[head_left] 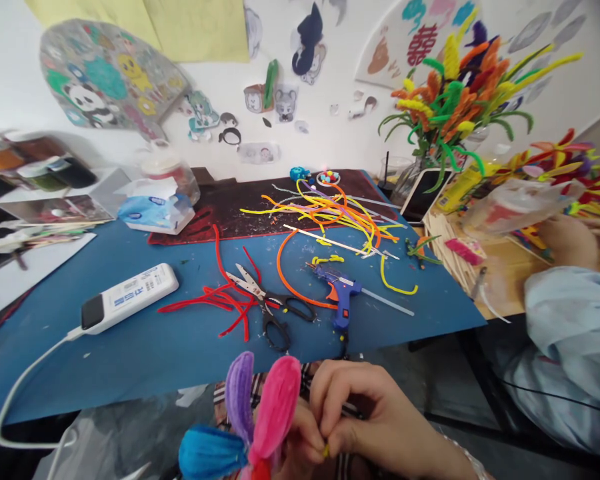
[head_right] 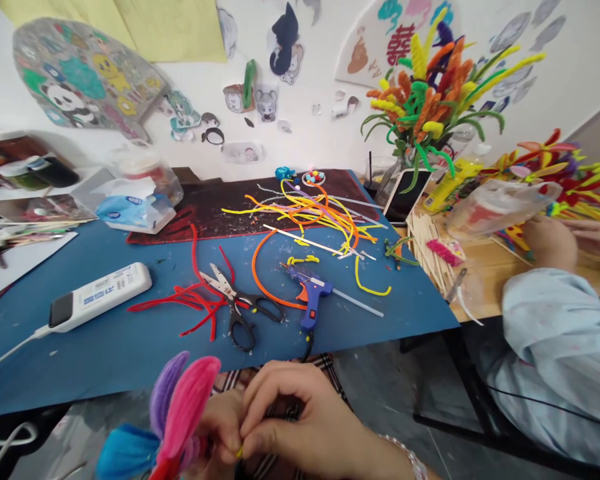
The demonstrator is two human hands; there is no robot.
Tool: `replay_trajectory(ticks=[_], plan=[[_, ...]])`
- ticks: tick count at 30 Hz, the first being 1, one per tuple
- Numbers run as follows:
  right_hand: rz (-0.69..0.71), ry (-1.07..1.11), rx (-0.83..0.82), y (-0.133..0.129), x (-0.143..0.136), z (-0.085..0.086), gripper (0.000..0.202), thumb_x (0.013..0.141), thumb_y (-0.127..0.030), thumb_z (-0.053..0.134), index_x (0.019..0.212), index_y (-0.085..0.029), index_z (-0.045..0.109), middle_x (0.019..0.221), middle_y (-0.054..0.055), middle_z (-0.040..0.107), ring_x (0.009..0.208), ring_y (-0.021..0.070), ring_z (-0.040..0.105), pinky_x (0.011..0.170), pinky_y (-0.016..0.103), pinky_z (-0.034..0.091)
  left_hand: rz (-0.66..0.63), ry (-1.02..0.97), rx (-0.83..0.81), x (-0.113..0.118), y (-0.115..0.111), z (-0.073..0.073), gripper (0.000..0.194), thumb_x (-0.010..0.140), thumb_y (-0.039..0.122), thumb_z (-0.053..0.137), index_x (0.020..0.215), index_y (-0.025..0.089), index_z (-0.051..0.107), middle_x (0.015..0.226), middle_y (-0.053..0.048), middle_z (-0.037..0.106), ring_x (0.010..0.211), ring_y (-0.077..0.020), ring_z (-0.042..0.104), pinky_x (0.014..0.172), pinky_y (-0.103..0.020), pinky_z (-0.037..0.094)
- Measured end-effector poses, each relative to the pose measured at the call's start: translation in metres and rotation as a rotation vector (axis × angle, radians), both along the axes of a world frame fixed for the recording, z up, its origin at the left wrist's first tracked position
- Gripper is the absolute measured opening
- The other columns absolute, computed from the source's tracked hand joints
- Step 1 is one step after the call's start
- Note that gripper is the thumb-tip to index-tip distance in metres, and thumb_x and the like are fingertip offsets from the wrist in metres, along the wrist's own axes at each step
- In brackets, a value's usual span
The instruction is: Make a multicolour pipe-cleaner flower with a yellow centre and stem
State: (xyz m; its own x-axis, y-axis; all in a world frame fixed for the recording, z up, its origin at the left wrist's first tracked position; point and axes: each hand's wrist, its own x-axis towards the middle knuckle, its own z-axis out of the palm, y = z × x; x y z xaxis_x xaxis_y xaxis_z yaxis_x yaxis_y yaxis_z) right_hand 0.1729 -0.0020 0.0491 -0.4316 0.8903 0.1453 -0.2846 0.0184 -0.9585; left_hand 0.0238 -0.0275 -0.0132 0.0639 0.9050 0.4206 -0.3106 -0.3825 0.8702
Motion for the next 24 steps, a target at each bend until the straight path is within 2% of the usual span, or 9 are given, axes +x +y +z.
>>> replay_trajectory(ticks=[5,9,13,16,18,20,22,24], plan=[[0.039,0.109,-0.079,0.002,-0.002,-0.004,0.007,0.071,-0.013,0.080,0.070,-0.017,0.074,0.069,0.000,0.067,0.068,0.0087,0.061,0.067,0.021,0.047,-0.086,-0.008,-0.020,-0.002,-0.003,-0.008,0.013,0.082,0.044,0.065,0.082,0.032,0.068,0.065,0.004,0.069,0.056,-0.0151,0.064,0.056,-0.026,0.052],[0.005,0.117,-0.068,0.002,-0.005,-0.007,0.006,0.071,-0.015,0.080,0.070,-0.018,0.075,0.066,0.000,0.068,0.065,0.0087,0.061,0.065,0.020,0.047,-0.019,0.062,-0.049,-0.002,0.001,-0.007,0.025,0.081,0.052,0.062,0.071,0.029,0.066,0.058,0.000,0.067,0.055,-0.0180,0.065,0.055,-0.030,0.054],[-0.067,0.112,-0.001,-0.002,-0.010,-0.012,0.004,0.070,-0.018,0.081,0.072,-0.019,0.077,0.064,0.002,0.070,0.064,0.0102,0.063,0.067,0.022,0.049,-0.158,0.009,0.036,0.004,0.009,0.002,0.031,0.083,0.051,0.059,0.063,0.027,0.059,0.047,0.001,0.060,0.048,-0.0178,0.064,0.047,-0.027,0.052],[-0.058,0.163,-0.002,-0.004,-0.011,-0.015,0.007,0.070,-0.019,0.081,0.077,-0.022,0.079,0.066,0.002,0.072,0.065,0.0100,0.064,0.066,0.021,0.049,-0.167,-0.181,-0.002,0.015,0.011,0.014,0.031,0.084,0.050,0.059,0.064,0.026,0.055,0.043,0.005,0.050,0.036,-0.0115,0.051,0.038,-0.021,0.043],[-0.018,0.197,-0.031,-0.004,-0.011,-0.017,0.009,0.072,-0.021,0.080,0.081,-0.024,0.079,0.071,0.002,0.074,0.068,0.0107,0.066,0.068,0.022,0.051,-0.107,-0.300,-0.034,0.023,0.009,0.019,0.022,0.083,0.047,0.062,0.071,0.029,0.059,0.044,0.007,0.045,0.031,-0.0073,0.038,0.033,-0.019,0.033],[-0.002,0.203,-0.039,-0.004,-0.009,-0.018,0.010,0.074,-0.024,0.078,0.084,-0.025,0.079,0.077,0.003,0.075,0.072,0.0121,0.067,0.070,0.023,0.052,-0.049,-0.356,-0.061,0.027,0.006,0.019,0.011,0.082,0.043,0.065,0.080,0.033,0.065,0.047,0.008,0.044,0.030,-0.0058,0.031,0.032,-0.019,0.028],[-0.025,0.175,-0.006,-0.005,-0.007,-0.018,0.010,0.076,-0.025,0.077,0.086,-0.024,0.079,0.078,0.004,0.075,0.074,0.0129,0.068,0.070,0.024,0.053,-0.027,-0.348,-0.071,0.026,0.003,0.012,0.008,0.082,0.042,0.066,0.085,0.035,0.067,0.050,0.007,0.049,0.033,-0.0069,0.037,0.034,-0.019,0.033],[-0.079,0.110,0.063,-0.006,-0.005,-0.018,0.008,0.077,-0.024,0.076,0.085,-0.022,0.078,0.075,0.004,0.075,0.073,0.0136,0.068,0.069,0.025,0.052,-0.017,-0.305,-0.056,0.021,0.001,0.002,0.008,0.082,0.040,0.067,0.087,0.034,0.068,0.057,0.006,0.057,0.041,-0.0095,0.050,0.040,-0.020,0.042]])
